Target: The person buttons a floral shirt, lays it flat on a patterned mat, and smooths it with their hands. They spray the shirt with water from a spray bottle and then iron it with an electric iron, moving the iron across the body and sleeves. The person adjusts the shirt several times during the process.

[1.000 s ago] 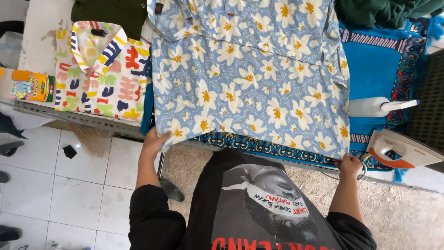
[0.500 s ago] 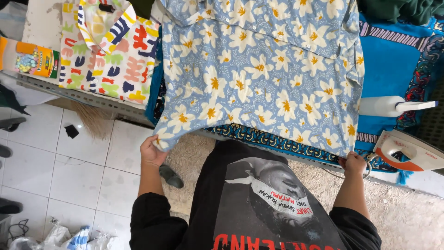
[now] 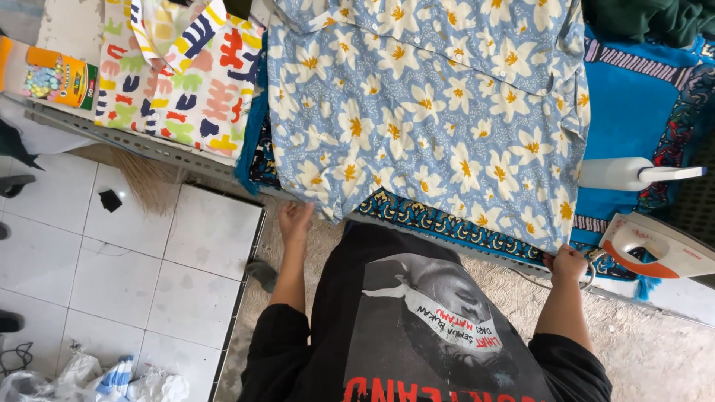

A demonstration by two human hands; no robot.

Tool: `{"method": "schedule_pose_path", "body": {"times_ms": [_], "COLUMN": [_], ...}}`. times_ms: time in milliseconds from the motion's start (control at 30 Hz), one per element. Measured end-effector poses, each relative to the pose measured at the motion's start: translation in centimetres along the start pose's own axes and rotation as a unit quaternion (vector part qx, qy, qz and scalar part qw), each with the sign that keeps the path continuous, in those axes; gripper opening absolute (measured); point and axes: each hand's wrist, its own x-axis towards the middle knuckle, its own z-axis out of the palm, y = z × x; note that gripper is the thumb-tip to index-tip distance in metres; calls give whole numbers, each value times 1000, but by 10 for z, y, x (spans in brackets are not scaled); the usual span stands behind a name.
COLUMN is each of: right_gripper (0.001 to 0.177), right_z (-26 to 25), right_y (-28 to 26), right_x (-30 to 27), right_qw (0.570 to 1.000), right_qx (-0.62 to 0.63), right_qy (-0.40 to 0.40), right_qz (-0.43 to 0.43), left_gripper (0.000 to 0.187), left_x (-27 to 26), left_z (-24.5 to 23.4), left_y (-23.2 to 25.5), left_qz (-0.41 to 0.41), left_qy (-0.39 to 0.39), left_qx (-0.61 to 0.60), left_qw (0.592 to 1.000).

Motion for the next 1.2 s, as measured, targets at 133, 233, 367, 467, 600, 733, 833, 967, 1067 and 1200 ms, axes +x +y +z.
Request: {"method": "schedule_pose_path", "body": {"times_ms": [133, 233, 367, 467, 600, 733, 833, 967, 1067, 1200], "right_gripper": [29, 29, 29, 33, 36, 35, 32, 27, 28, 29], "right_z": [4, 2, 1, -1, -1, -8, -17, -22, -13, -1], "right_y": [-3, 0, 0, 4, 16, 18, 18, 13, 7, 5], "right_x": [1, -2, -1, 2, 14, 10, 14, 5, -7, 7], "right_qw": [1000, 1000, 1000, 999, 998, 998, 997, 999, 999, 992], "right_qx": [0, -12, -8, 2, 39, 34, 49, 26, -35, -94], "right_qy": [10, 18, 8, -17, -28, -30, -18, -15, 36, 86], "right_qz": [-7, -15, -21, -33, -29, -53, -50, -41, -21, -17], "left_gripper": [103, 30, 33, 19, 41, 30, 23, 18, 25, 22], "left_x": [11, 34, 80, 47, 29, 53, 71, 77, 72, 76], "left_z": [25, 13, -42, -40, 2, 9, -12, -48, -53, -31], "left_y": [-7, -35, -60, -14, 28, 12, 1, 12, 19, 39], "left_qz": [65, 79, 69, 148, 160, 67, 107, 131, 128, 141], "left_qy": [121, 169, 277, 272, 198, 147, 182, 187, 132, 194], "left_qx": [107, 139, 115, 224, 284, 334, 300, 243, 417, 470], "left_qw": [985, 973, 951, 924, 925, 929, 930, 943, 890, 849]}}
